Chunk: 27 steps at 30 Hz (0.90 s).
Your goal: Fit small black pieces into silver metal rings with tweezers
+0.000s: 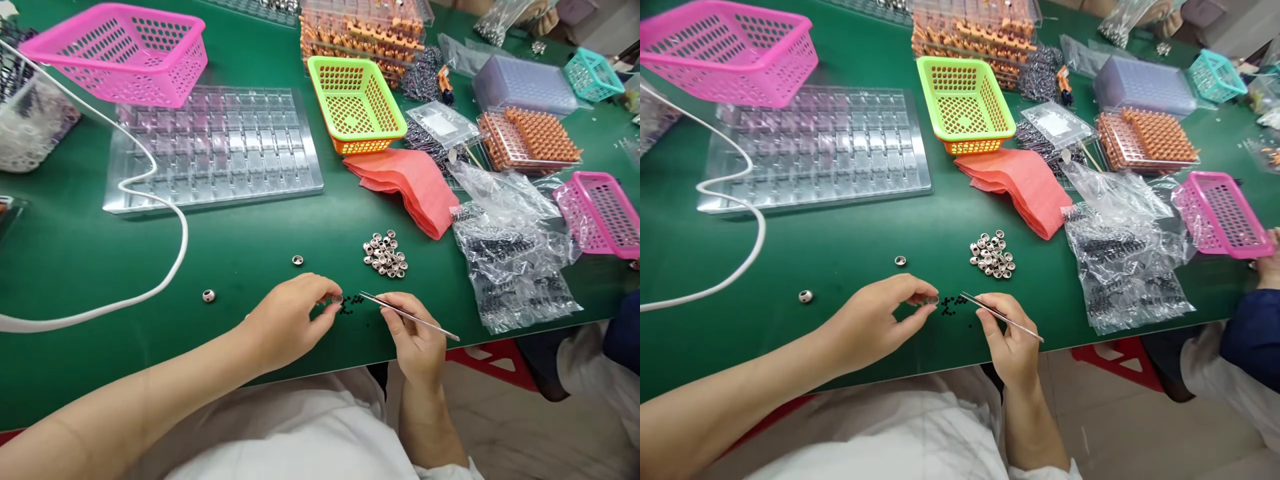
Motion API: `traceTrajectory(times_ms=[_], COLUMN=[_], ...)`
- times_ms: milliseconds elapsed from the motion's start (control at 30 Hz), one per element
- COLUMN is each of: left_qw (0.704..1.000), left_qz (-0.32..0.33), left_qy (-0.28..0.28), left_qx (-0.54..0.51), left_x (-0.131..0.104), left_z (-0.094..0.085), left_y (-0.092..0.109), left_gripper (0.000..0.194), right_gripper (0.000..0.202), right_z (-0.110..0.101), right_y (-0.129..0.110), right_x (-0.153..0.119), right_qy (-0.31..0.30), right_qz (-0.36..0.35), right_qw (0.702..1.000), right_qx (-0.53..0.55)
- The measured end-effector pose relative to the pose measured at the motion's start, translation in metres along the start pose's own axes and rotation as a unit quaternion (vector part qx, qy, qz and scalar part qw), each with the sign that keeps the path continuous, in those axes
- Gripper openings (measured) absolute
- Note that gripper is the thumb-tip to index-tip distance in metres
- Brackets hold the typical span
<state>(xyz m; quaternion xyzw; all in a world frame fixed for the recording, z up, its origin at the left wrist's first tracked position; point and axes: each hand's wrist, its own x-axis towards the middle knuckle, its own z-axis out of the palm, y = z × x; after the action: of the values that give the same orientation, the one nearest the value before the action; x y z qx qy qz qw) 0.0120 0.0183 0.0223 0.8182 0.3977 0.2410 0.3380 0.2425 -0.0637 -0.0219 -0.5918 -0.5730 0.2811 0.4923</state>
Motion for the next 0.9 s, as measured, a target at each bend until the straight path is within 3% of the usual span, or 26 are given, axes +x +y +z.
traceTrajectory(times_ms=[133,300,500,900], left_qw=[1.000,0.998,0.995,0.995], left_qz=[-0.007,-0.004,-0.010,-0.013], left_qy=[0.001,-0.024,-0.059,-0.058], left_qx=[-0.028,-0.051,-0.075,-0.086], left_x=[0.000,0.001,0.004,0.004], left_z=[0.015,0.009,0.005,0.006], left_y=[-0.008,-0.023,-0.028,-0.029], left_gripper=[0.012,0.015,0.016,0.013], right_gripper=[0.023,0.025,0.030,0.033], right_z=[0.005,0.008,0.007,0.008], right_y=[0.002,0.002,-0.002,-0.002], right_x=[0.000,0.003,0.005,0.006], right_qy=[0.004,-0.003,-0.019,-0.036], right_qz=[-0.016,-0.057,-0.068,-0.066], right_qw=[1.000,0.998,0.997,0.997], right_qx=[-0.026,-0.004,-0.012,-0.016])
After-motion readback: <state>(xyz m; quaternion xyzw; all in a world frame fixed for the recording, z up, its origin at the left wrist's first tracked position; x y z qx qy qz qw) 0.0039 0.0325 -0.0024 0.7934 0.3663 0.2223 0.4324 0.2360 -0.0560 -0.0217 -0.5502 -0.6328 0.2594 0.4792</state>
